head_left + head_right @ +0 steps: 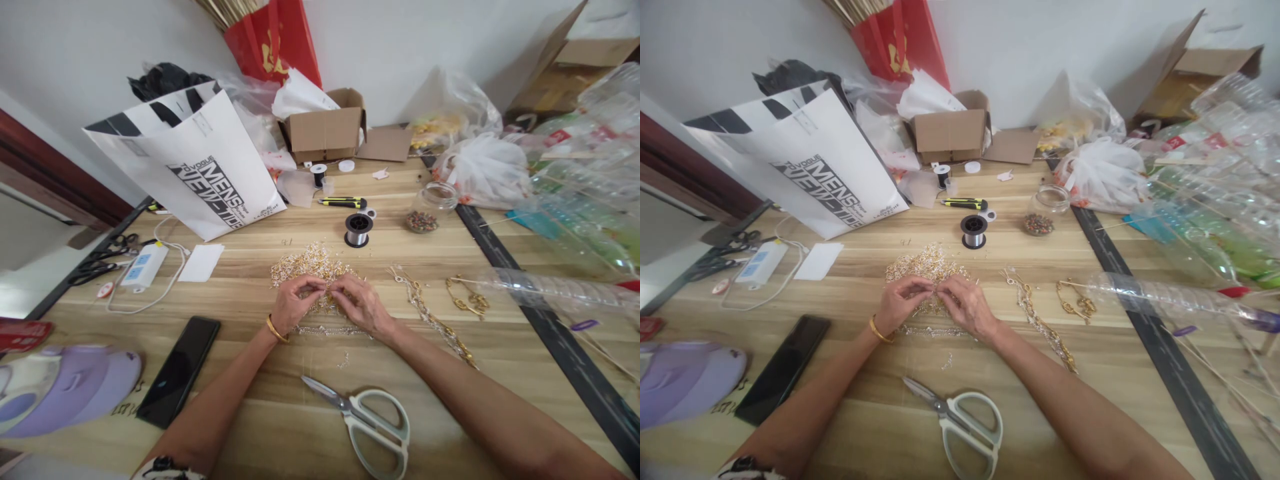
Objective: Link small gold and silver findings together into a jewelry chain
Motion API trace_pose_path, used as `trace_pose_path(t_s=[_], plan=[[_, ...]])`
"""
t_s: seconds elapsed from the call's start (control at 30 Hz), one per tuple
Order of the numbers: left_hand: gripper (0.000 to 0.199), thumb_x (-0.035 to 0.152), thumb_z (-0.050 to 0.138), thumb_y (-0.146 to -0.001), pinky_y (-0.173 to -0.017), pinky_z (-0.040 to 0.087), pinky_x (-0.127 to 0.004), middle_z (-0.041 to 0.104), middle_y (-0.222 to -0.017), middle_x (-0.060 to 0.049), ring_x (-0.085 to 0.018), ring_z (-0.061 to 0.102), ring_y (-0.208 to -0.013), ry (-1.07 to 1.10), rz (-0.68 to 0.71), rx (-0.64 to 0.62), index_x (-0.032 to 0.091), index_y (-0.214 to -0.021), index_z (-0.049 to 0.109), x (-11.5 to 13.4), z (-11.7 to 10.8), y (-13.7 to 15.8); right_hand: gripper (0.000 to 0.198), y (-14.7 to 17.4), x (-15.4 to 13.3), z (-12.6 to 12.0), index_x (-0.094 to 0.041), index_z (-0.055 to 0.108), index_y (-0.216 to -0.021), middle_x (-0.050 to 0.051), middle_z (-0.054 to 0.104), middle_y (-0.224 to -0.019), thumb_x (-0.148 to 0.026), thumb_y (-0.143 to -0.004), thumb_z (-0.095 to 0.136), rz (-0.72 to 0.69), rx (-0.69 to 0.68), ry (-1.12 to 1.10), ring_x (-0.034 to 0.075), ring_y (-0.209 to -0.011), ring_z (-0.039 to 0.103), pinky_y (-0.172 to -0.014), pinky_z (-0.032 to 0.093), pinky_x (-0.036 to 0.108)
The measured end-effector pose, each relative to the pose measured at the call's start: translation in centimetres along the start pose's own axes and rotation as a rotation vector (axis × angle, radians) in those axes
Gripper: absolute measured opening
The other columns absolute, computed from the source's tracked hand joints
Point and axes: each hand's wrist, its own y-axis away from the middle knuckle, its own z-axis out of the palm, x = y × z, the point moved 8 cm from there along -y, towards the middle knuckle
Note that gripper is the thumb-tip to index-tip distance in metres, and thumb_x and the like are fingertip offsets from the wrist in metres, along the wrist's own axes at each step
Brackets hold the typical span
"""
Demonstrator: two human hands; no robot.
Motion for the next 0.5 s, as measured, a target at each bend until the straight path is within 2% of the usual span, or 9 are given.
trace_pose_path(t_s=[0.2,0.5], plan=[[0.015,0.018,0.069,-0.072,-0.076,0.058,-0.029,0.071,-0.081,-0.006,-0.015,0.068,-0.075,0.022,-0.026,0.003,0.013,-0.086,0.067,-0.27,-0.06,-0.06,0.011,0.13,-0.1,0.12,-0.019,0.056,-0.091,0.006,0.06,-0.081,-0.021,-0.092,0.045,-0.043,-0.003,0.018,0.017,-0.075,0.054,-0.069,0.044,0.03],[0.018,0.019,0.071,-0.071,-0.076,0.058,-0.03,0.072,-0.08,-0.007,-0.016,0.069,-0.074,0.07,-0.077,-0.012,0.012,-0.087,0.067,-0.8,-0.02,-0.09,0.013,0.07,-0.11,0.05,-0.019,0.053,-0.086,0.003,0.055,-0.074,-0.022,-0.092,0.043,0.004,-0.015,0.023,0.016,-0.068,0.05,-0.064,0.041,0.029]])
